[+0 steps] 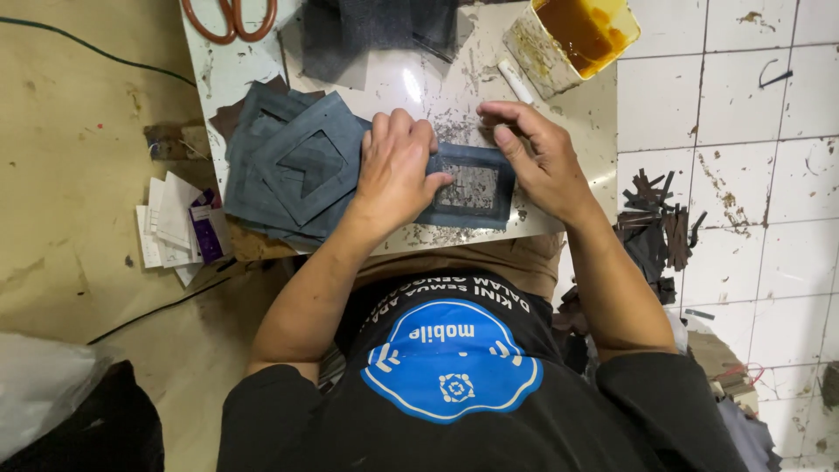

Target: Applying glue to leather frames and trimming them with scissors

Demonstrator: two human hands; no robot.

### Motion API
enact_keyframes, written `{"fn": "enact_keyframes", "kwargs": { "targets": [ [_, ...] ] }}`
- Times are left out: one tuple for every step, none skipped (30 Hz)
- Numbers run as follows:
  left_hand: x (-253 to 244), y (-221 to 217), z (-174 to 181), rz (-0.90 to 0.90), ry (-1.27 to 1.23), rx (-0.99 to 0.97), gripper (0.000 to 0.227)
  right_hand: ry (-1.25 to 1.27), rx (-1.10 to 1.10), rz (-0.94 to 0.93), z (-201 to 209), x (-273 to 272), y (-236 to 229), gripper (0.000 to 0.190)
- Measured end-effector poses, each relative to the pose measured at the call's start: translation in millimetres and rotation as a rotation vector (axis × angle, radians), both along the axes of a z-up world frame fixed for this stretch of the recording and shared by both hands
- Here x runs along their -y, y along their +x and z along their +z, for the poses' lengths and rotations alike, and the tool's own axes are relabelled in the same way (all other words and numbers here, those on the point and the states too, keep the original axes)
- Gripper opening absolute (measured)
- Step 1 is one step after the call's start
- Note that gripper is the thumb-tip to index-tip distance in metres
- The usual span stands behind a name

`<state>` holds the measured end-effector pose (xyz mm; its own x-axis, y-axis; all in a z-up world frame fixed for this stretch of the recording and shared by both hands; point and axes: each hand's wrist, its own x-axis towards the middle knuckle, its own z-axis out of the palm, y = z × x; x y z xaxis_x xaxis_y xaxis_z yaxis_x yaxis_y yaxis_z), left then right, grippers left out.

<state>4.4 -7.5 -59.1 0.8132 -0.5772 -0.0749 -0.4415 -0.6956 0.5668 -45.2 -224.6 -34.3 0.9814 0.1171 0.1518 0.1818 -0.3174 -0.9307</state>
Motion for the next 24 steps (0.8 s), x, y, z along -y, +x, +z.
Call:
{"fn": "enact_keyframes", "kwargs": {
  "targets": [
    [1.4,0.1,-1.0,0.007,-0.001,0.005,0.046,-0.001,0.005,0.007,1.0,-1.1,1.3,0.031],
    [2.2,0.2,-1.5,-0.002,0.010,0.007,0.052,-0.019,0.026,0.007,2.6,-2.8,2.4,0.029],
    [2.1,1.2,-1.7,-0.005,0.021,0.012,0.058,-0.037,0.051,0.013,4.3,-5.2,5.5,0.028],
    [2.4,1.1,-5.0,0.007,0.021,0.021,0.058,-0.037,0.060,0.025,8.0,-7.5,8.9,0.028],
    [1.3,1.1,-8.2,-0.007,0.028,0.045,0.060,-0.065,0.098,0.034,11.6,-10.9,13.1,0.027],
    [-0.3,1.2,-11.4,-0.021,0.036,0.069,0.061,-0.091,0.135,0.042,15.2,-14.8,17.1,0.027],
    [-0.5,0.3,-13.3,-0.003,0.038,0.078,0.061,-0.089,0.145,0.060,16.8,-21.6,25.3,0.027],
    [-0.8,-0.2,-15.4,-0.003,0.060,0.104,0.063,-0.102,0.198,0.087,18.4,-28.8,33.5,0.027],
    [0.0,-1.1,-17.8,-0.005,0.081,0.127,0.064,-0.117,0.249,0.111,20.3,-35.2,40.6,0.027],
    [-0.2,-5.2,-27.4,0.010,0.081,0.134,0.064,-0.116,0.257,0.126,31.1,-49.5,50.4,0.027],
    [0.6,-8.4,-37.0,0.011,0.158,0.161,0.083,-0.167,0.275,0.198,42.5,-63.3,59.6,0.026],
    [1.7,-11.3,-46.5,0.013,0.235,0.187,0.102,-0.218,0.292,0.270,54.1,-77.0,68.4,0.025],
    [1.2,-16.4,-50.2,0.023,0.234,0.195,0.102,-0.220,0.302,0.278,49.0,-90.3,83.0,0.025],
    [0.9,-21.3,-54.0,0.046,0.219,0.258,0.099,-0.210,0.322,0.319,44.1,-103.7,97.7,0.023],
    [-0.1,-25.5,-57.6,0.070,0.206,0.322,0.096,-0.198,0.343,0.360,39.7,-117.8,112.7,0.021],
    [-1.4,-28.7,-49.5,0.080,0.207,0.331,0.096,-0.199,0.353,0.367,35.4,-131.8,128.7,0.021],
    [-3.3,-32.4,-41.6,0.091,0.166,0.365,0.083,-0.218,0.374,0.385,31.0,-146.9,144.4,0.017],
    [-5.3,-35.8,-34.1,0.103,0.126,0.398,0.071,-0.237,0.395,0.403,26.5,-162.3,160.5,0.014],
    [-4.8,-40.4,-30.9,0.112,0.129,0.403,0.071,-0.235,0.401,0.411,9.0,-176.9,179.4,0.014],
    [-4.5,-44.6,-28.4,0.139,0.087,0.405,0.070,-0.347,0.405,0.372,-9.0,-192.1,198.8,0.016],
    [-4.2,-50.6,-26.6,0.167,0.044,0.402,0.069,-0.458,0.404,0.333,-28.5,-208.0,216.4,0.020],
    [-1.6,-51.1,-34.8,0.176,0.048,0.401,0.069,-0.455,0.406,0.342,-42.8,-220.0,231.9,0.020],
    [1.5,-52.5,-43.2,0.131,0.024,0.327,0.058,-0.597,0.332,0.259,-58.0,-231.6,246.3,0.024],
    [4.8,-53.6,-51.8,0.086,-0.001,0.253,0.050,-0.737,0.256,0.176,-73.5,-243.4,260.6,0.031]
  ]
}}
